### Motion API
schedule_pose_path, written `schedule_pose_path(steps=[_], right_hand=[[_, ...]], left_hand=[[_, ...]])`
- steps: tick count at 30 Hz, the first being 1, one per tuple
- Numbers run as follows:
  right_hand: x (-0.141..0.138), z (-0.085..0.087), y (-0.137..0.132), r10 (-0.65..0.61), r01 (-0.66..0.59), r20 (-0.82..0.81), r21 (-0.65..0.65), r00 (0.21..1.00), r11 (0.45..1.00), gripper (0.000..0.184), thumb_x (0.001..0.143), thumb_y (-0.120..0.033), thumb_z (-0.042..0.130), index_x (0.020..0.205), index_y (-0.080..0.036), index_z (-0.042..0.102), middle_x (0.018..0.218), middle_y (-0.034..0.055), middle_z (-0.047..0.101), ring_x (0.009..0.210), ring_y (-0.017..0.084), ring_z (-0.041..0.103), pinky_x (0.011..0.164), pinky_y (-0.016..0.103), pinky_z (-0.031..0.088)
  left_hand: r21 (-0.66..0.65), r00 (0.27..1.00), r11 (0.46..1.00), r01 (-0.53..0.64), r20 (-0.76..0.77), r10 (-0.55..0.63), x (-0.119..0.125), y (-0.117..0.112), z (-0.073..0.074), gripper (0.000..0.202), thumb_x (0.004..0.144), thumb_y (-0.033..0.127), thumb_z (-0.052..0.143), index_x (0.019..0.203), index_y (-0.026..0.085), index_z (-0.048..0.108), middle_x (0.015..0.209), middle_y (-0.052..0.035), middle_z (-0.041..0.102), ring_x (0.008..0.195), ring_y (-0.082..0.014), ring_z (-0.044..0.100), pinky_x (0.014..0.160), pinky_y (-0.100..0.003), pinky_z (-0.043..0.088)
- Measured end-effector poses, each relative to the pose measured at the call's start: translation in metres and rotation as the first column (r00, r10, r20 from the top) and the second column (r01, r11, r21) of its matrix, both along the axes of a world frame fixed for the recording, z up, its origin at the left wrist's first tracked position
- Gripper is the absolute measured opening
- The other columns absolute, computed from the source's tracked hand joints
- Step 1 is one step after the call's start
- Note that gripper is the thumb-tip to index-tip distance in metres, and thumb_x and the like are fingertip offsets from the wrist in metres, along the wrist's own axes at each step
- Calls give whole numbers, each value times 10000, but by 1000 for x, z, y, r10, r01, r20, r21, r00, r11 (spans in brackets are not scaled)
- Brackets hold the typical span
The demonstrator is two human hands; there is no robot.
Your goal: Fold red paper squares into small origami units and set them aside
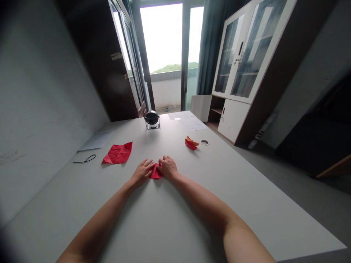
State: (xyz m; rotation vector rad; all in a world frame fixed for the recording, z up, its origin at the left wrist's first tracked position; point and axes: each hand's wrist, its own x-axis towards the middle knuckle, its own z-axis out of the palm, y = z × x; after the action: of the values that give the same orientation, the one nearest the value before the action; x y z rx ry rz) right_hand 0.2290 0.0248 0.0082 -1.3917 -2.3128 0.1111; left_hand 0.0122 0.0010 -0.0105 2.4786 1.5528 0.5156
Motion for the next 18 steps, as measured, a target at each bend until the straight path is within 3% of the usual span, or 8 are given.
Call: schedule_pose_path(steps=[4,8,18], right_hand=[[3,0,1,-9,9,-2,-11,1000,1000,331,858,-497,680,1046,-225,705,1050,112,627,1037,256,526,897,354,411],[4,1,1,11,-11,0,-31,1000,999,397,816,-541,708,1050,-221,697,1093,117,614,1070,269,508,912,373,391],[14,-7,16,-82,75,-77,-85,994,994,262,851,-417,685,1033,-229,680,1174,104,602,1119,259,497,933,369,370]], left_hand=[[11,1000,1000,3,-11,-3,2,-5,7,443,911,296,543,1352,311,587,1505,-5,493,1482,-270,273,1202,-470,276],[34,1000,999,-16,-22,17,4,-9,15,395,918,327,549,1306,306,619,1471,-10,533,1475,-287,283,1193,-498,267],[9,999,1000,8,44,-9,-4,-10,22,432,879,366,630,1301,278,647,1406,-21,596,1439,-272,361,1197,-452,302]])
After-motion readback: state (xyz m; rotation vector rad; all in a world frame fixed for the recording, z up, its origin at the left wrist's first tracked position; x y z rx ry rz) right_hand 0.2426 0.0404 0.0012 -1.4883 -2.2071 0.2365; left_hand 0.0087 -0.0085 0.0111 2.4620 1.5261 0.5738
